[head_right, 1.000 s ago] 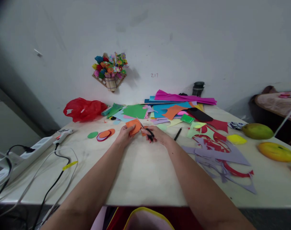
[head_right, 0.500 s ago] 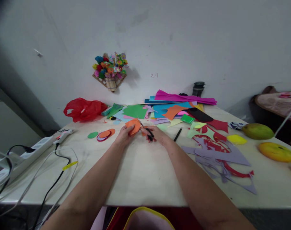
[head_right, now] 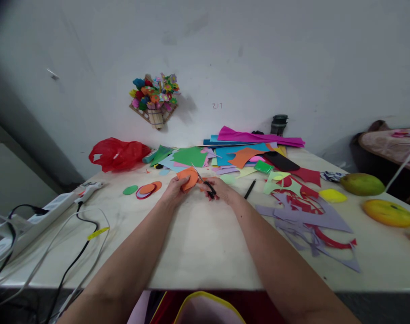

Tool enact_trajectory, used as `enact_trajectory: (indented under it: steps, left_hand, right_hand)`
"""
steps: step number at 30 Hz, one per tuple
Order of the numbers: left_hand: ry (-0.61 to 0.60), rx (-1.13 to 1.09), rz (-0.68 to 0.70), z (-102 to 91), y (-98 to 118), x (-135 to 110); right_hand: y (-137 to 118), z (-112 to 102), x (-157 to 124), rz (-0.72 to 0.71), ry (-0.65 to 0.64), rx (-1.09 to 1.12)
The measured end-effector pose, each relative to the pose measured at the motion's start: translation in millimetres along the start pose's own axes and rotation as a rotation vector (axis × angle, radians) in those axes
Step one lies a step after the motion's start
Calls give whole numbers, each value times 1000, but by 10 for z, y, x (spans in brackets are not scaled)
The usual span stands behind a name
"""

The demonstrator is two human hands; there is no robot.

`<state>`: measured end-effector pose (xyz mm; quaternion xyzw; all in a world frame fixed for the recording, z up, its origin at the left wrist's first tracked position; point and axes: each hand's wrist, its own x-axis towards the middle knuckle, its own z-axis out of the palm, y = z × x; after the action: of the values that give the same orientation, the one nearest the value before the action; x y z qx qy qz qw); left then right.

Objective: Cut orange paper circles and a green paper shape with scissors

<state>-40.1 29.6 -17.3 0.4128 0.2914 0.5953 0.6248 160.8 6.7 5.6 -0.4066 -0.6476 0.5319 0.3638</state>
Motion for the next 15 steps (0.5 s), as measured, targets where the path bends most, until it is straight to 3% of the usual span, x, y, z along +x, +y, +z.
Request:
enact_trajectory:
  steps: [5, 15]
  left_hand:
    - [-8, -2, 6, 18, 10, -11]
    - [89, 1, 18, 162, -16, -11]
  right_hand:
    - [-42, 9, -26, 14, 14, 25]
    - [-59, 103, -24, 11, 63, 55]
